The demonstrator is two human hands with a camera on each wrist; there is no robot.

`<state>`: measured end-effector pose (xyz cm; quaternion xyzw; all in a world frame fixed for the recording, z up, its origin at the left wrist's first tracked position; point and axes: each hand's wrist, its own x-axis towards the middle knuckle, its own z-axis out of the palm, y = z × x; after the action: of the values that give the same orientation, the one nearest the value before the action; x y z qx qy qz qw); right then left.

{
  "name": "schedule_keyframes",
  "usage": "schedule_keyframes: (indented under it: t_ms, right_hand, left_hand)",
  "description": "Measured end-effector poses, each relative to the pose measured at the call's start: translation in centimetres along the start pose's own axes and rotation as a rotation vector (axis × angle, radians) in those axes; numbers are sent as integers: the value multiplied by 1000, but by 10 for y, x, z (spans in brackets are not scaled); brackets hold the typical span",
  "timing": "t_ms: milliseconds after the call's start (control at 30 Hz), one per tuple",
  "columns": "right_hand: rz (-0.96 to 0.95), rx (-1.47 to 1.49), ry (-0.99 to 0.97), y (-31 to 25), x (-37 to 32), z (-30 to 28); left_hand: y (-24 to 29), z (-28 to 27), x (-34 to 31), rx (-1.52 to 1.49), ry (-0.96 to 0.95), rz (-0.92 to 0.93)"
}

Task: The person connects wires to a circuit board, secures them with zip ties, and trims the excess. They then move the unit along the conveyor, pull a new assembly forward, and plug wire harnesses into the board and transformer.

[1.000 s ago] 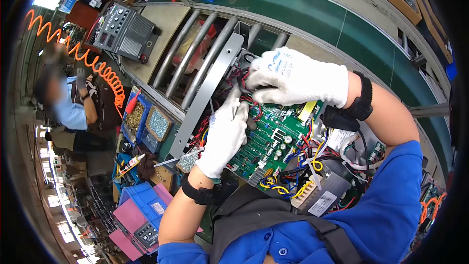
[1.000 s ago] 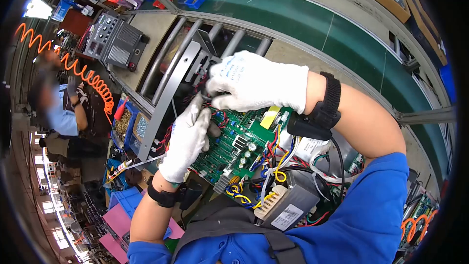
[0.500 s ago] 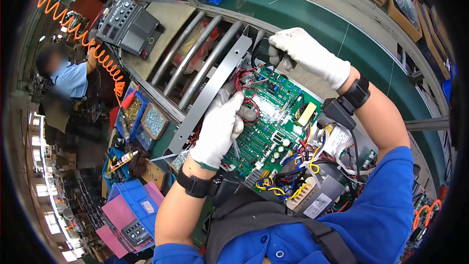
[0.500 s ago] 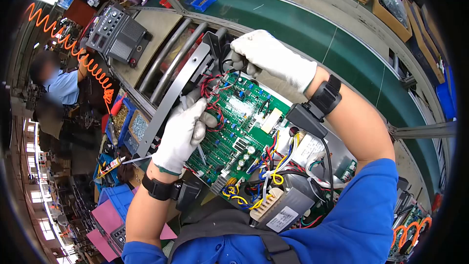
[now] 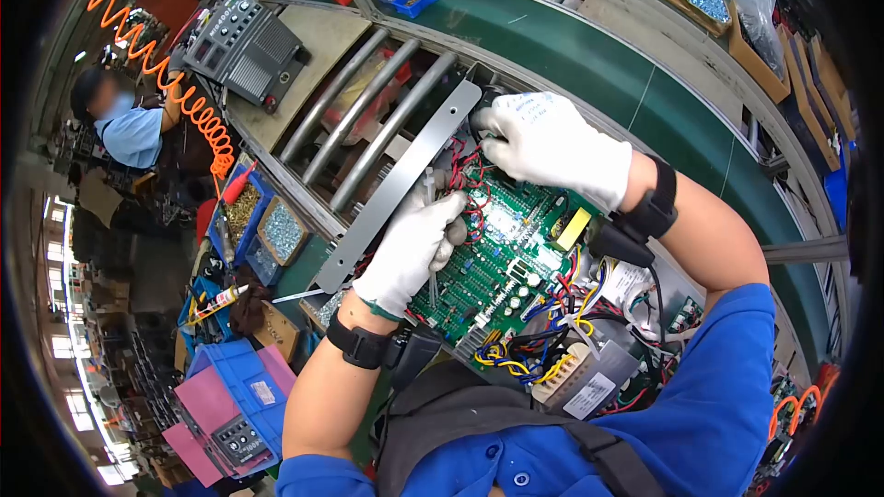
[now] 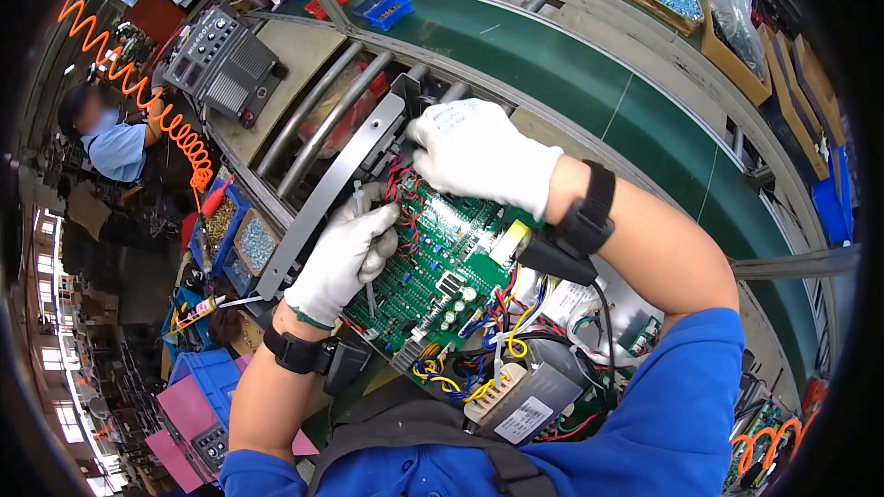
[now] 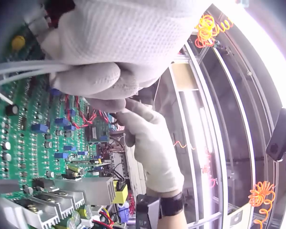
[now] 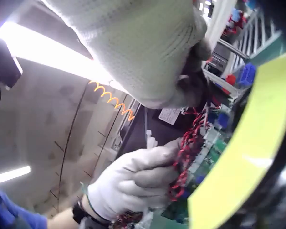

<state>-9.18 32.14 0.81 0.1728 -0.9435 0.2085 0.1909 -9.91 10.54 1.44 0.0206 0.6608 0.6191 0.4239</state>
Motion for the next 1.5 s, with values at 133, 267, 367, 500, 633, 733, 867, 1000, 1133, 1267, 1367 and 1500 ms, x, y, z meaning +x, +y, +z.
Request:
schedule_keyframes:
  t_ms: [133, 267, 367, 500, 633, 733, 867, 1000, 1133, 1267, 1367, 1500]
  right_hand:
    - [316, 156, -418, -5, 22, -11]
    - [169, 527, -502, 5, 24, -3]
    - [603, 1079, -654, 4, 18, -4]
    - [767, 1316, -483, -6, 14, -5]
    - [828, 1321, -504, -8, 14, -16]
    - [747, 1179, -539, -9, 12, -24]
    - [781, 1236, -490, -5, 9, -21]
    - [749, 976, -499, -19, 11, -37]
    - [222, 524, -261, -16, -2, -23]
    - [-11, 147, -327, -20, 0, -21]
    - [20, 49, -440, -22, 4, -21]
    - [49, 150, -435, -18, 8, -17]
  left_hand:
    - [-4, 4, 1, 42, 62, 17]
    - [-5, 2, 2, 38, 37, 42]
    - [-8, -2, 5, 100, 14, 56]
    - [-8, 10, -7, 176, 99, 163]
    - [-17, 12, -25, 252, 234, 269]
    - [-34, 14, -37, 325, 294, 315]
    - [-43, 13, -38, 1156, 416, 721]
    - [-37, 19, -31, 1351, 399, 478]
    - [-39, 18, -27, 1263, 450, 653]
    - [-21, 21, -32, 1401, 384, 624]
    - [-15, 12, -28, 1200, 493, 719]
    - [-22, 10, -26, 1127, 602, 823]
